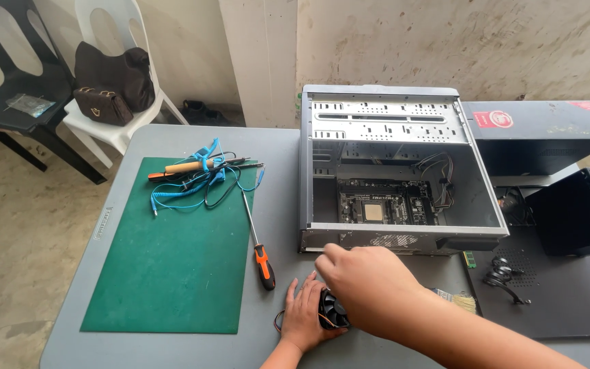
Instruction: The person is using a screwdriver to remove the cooling fan from a CPU heatsink assembly.
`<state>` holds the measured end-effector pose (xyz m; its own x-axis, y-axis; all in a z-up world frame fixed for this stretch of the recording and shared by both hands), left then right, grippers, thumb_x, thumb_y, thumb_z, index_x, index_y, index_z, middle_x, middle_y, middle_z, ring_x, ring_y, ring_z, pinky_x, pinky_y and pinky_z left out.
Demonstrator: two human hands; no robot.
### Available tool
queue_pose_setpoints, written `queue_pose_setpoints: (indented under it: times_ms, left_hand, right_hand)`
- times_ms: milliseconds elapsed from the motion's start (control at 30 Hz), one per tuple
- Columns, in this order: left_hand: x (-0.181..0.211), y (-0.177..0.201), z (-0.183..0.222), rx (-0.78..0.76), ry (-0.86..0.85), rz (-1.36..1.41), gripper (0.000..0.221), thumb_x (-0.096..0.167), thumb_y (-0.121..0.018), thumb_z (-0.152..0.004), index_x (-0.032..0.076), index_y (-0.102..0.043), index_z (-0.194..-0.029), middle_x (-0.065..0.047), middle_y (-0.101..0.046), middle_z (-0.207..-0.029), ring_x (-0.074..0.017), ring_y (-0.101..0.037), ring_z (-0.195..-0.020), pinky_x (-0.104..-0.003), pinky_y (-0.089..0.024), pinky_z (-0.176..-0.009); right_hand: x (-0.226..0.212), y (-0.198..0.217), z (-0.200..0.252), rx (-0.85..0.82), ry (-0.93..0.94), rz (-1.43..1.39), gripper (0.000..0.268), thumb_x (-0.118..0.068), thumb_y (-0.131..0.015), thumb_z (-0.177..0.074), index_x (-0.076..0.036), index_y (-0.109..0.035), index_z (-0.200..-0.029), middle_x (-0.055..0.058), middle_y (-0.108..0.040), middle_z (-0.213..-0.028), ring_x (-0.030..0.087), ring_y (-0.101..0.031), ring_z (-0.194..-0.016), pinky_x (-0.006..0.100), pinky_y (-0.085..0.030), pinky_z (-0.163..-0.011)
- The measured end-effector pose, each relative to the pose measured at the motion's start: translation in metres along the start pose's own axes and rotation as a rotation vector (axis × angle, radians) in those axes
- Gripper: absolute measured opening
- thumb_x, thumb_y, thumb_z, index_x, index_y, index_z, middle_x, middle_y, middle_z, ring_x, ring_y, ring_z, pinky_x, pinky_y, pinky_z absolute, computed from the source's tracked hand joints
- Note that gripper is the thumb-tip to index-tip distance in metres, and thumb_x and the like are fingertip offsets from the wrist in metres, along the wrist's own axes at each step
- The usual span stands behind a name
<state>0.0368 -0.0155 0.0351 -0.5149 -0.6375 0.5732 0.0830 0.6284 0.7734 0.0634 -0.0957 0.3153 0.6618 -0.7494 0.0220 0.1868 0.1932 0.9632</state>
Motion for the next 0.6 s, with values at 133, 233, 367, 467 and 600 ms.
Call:
queue_pose_setpoints:
  times_ms: [133,233,367,467,600]
  left_hand:
    - [0.003,0.004,0.0,-0.015,0.006,0.015,0.101,0.074,-0.086,-0.058,0.008,-0.052,-0.127,-0.012,-0.057,-0.137,-0.0271,-0.042,-0.142,-0.054,-0.016,-0.118]
    - [0.003,0.005,0.0,0.012,-0.002,0.04,0.094,0.071,-0.085,-0.06,0.011,-0.053,-0.124,-0.01,-0.058,-0.134,-0.0289,-0.042,-0.141,-0.055,-0.016,-0.117]
    - [0.006,0.012,-0.003,-0.051,0.032,0.073,0.092,0.068,-0.087,-0.062,0.013,-0.053,-0.127,-0.008,-0.058,-0.135,-0.028,-0.038,-0.144,-0.056,-0.013,-0.118]
    - [0.004,0.007,-0.001,-0.018,0.007,0.047,0.098,0.071,-0.085,-0.062,0.009,-0.051,-0.13,-0.01,-0.058,-0.135,-0.0288,-0.039,-0.144,-0.055,-0.015,-0.117]
    - [0.003,0.007,-0.001,-0.043,0.016,0.061,0.097,0.071,-0.083,-0.065,0.007,-0.051,-0.131,-0.012,-0.057,-0.137,-0.0308,-0.039,-0.143,-0.057,-0.015,-0.117]
  right_hand:
    - [0.007,0.0,0.001,-0.192,-0.278,-0.094,0.016,-0.036,-0.057,-0.098,-0.02,-0.056,-0.102,0.005,-0.058,-0.087,0.039,-0.062,-0.06,0.049,-0.044,-0.046]
    - [0.009,0.005,0.009,-0.153,-0.196,-0.108,0.037,-0.021,-0.072,-0.082,-0.02,-0.051,-0.112,0.004,-0.053,-0.103,0.035,-0.061,-0.068,0.049,-0.049,-0.051]
    - [0.013,-0.016,-0.003,-0.08,-0.283,-0.053,0.027,-0.004,-0.066,-0.077,-0.014,-0.054,-0.099,0.009,-0.056,-0.085,0.037,-0.063,-0.052,0.047,-0.047,-0.042]
    - [0.015,-0.008,-0.003,0.016,-0.243,0.028,0.043,-0.005,-0.068,-0.076,-0.011,-0.048,-0.113,0.016,-0.05,-0.11,0.03,-0.067,-0.061,0.042,-0.054,-0.045]
    - [0.008,-0.009,0.0,-0.088,-0.098,0.014,0.05,0.004,-0.073,-0.071,-0.012,-0.048,-0.111,0.011,-0.048,-0.104,0.03,-0.062,-0.067,0.045,-0.051,-0.045]
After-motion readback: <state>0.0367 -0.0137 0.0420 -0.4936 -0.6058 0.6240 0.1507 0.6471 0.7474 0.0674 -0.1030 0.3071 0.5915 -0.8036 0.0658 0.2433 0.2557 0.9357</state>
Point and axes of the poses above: each hand's wrist, its own z-axis away from the middle knuckle, its own y-axis out of the back of the hand, x = y × z, the point moved 5 cm from there along -z, towards the middle knuckle
